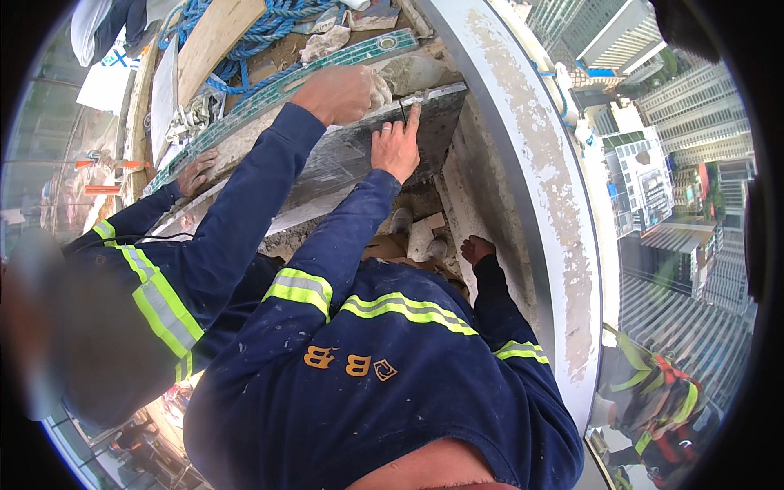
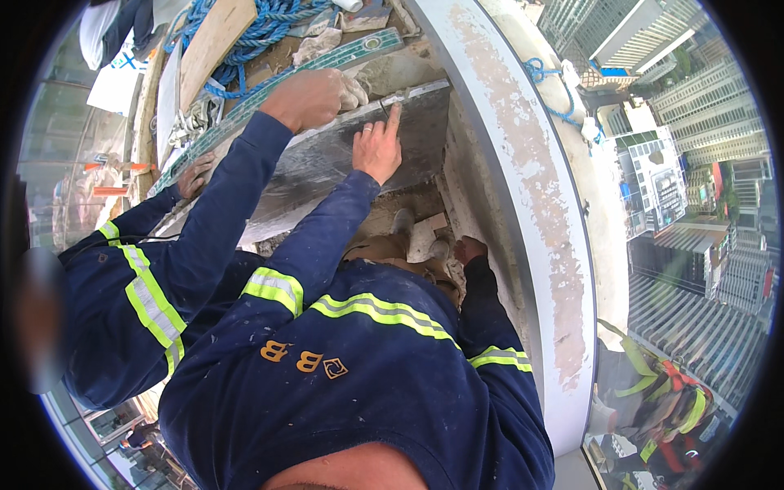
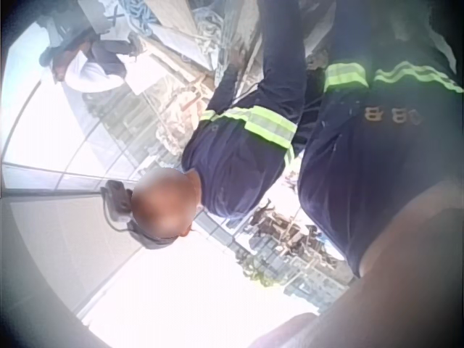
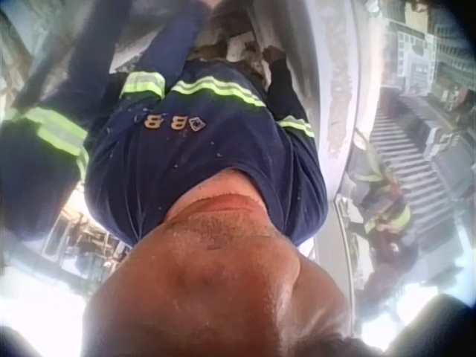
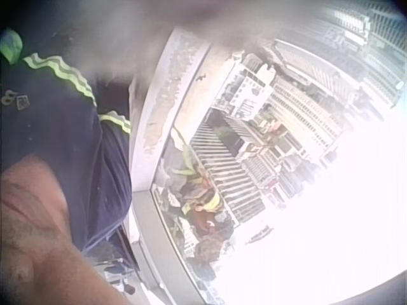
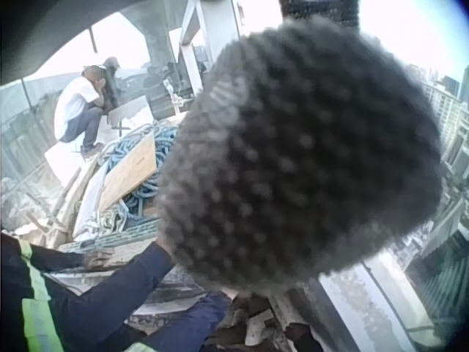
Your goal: The person scoops mortar from a bucket and applies it to a curved concrete ledge using a trowel. They smooth the mortar along the edge and occasionally use a straight metal bar to level the surface. Another worker is visible nearby working on the same ledge.
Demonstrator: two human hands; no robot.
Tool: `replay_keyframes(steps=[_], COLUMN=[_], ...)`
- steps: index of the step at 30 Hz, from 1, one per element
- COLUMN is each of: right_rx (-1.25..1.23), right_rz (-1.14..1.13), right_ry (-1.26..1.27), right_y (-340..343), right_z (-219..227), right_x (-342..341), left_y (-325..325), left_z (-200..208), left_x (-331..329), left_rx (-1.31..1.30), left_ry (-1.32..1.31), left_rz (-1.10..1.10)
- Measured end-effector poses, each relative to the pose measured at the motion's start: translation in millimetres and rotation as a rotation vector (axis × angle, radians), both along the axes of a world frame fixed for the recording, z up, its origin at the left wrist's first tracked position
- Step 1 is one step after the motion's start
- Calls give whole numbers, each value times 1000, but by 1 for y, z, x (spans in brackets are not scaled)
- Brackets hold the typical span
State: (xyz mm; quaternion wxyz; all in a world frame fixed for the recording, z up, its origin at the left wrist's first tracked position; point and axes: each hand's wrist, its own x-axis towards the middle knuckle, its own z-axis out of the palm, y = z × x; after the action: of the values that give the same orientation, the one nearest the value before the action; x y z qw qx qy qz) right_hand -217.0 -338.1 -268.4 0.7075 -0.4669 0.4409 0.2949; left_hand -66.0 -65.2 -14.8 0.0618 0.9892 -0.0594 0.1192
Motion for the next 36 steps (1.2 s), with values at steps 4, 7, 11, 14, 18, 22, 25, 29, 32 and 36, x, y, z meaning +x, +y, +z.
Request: replay_keyframes(steps=[4,7,11,14,18,22,25,29,32,36], right_rx=[-43,-59,-59,-40,-21,-36,-30,-34,-35,-20], right_rz=[1,5,-5,-11,-52,-39,-51,-27,-12,-22], right_ry=[-1,9,23,39,35,27,27,56,62,54], right_y=[2,3,0,-4,-2,-3,-2,-5,-7,-6], right_z=[7,10,9,5,14,17,19,14,11,9], right_x=[-1,-1,-4,-7,-7,-9,-10,-12,-13,-14], left_y=[1,-3,-9,-8,-3,-9,-11,-13,-12,-5], left_z=[0,10,18,12,5,14,21,25,20,10], left_x=[-1,-3,-7,-6,-3,-7,-9,-10,-8,-6], left_rx=[3,0,-2,-13,13,-29,-5,-13,-21,13], left_ry=[15,29,4,-7,15,-2,5,22,36,31], left_rz=[5,4,3,11,15,19,12,19,35,27])
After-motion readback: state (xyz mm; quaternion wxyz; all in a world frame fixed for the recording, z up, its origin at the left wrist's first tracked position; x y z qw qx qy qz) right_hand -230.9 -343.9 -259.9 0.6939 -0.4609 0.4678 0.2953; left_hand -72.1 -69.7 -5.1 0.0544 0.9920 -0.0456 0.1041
